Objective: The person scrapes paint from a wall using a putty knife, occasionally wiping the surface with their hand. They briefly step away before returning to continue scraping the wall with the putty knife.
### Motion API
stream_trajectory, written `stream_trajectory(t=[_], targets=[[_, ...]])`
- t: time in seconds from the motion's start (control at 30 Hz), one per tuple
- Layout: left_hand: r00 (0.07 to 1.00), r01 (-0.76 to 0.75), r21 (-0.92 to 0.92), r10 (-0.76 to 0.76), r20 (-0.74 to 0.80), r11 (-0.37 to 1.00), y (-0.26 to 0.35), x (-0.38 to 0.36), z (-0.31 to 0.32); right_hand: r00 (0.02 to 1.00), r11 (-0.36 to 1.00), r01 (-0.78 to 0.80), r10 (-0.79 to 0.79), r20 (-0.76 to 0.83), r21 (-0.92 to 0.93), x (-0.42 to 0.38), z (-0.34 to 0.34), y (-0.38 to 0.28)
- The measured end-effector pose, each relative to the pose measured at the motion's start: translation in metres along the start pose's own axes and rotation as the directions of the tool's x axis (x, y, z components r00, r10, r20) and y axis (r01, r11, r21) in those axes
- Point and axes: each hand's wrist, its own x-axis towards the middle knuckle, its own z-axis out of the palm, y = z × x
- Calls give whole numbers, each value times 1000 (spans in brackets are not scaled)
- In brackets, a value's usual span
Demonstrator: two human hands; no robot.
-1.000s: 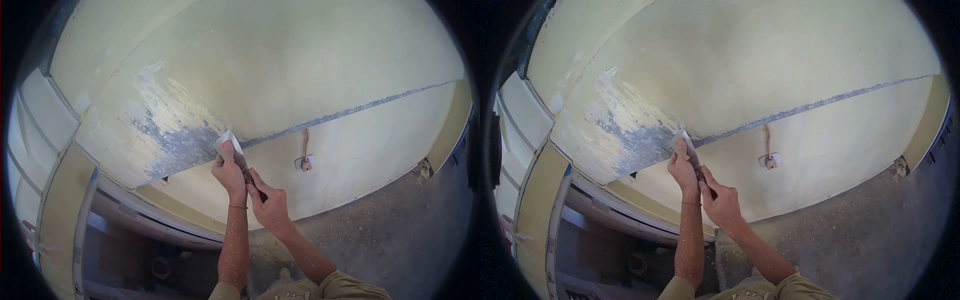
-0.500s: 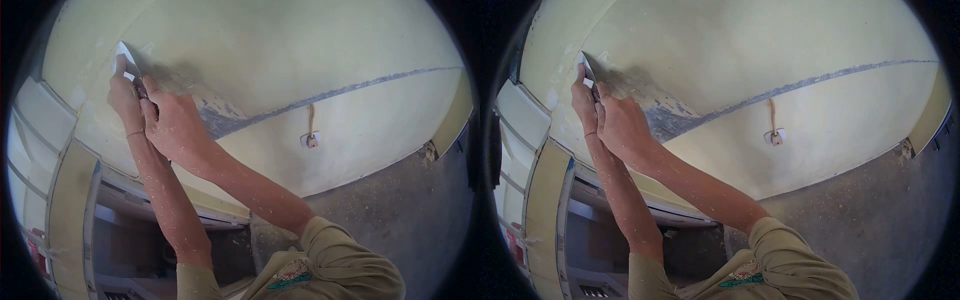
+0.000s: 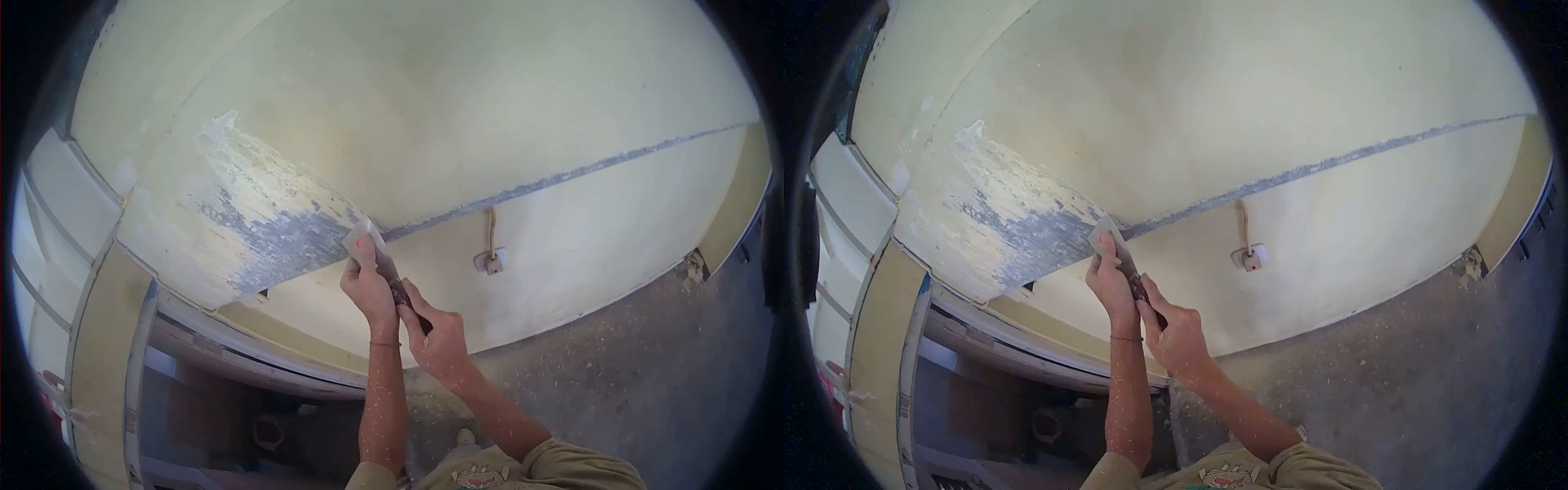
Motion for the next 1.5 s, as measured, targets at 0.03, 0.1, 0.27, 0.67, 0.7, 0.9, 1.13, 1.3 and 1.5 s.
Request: stream_trajectory(t=[0.03,0.1,0.27,0.67,0.7,0.9,1.13,1.3,1.5], targets=[[999,45,-35,-45,4,998,-4,5,-3,1000,1000,-27,27,13,0,0,0,-5],[999,-26,-6,26,-35,1000,-5,11,2,998,999,-47,47,29,-2,8,2,-11],[965,-232,350,261,-35,907,54,42,1,997,1000,-31,30,65,6,36,28,-39],[930,-307,230,342,-136,924,193,103,17,972,969,226,-231,44,96,126,75,-139],[931,-318,331,359,-71,889,185,100,11,977,976,196,-202,66,93,119,67,-137],[959,-232,362,276,-72,903,44,52,-12,997,999,30,-28,74,-19,34,20,-55],[998,-39,96,43,-35,995,-9,1,-9,1000,995,8,-5,29,-102,-8,1,-6],[976,-188,235,207,-61,954,39,28,-4,999,998,48,-47,12,-42,25,27,-28],[871,-422,363,483,-93,831,136,105,3,948,948,316,-315,-42,27,104,84,-91]])
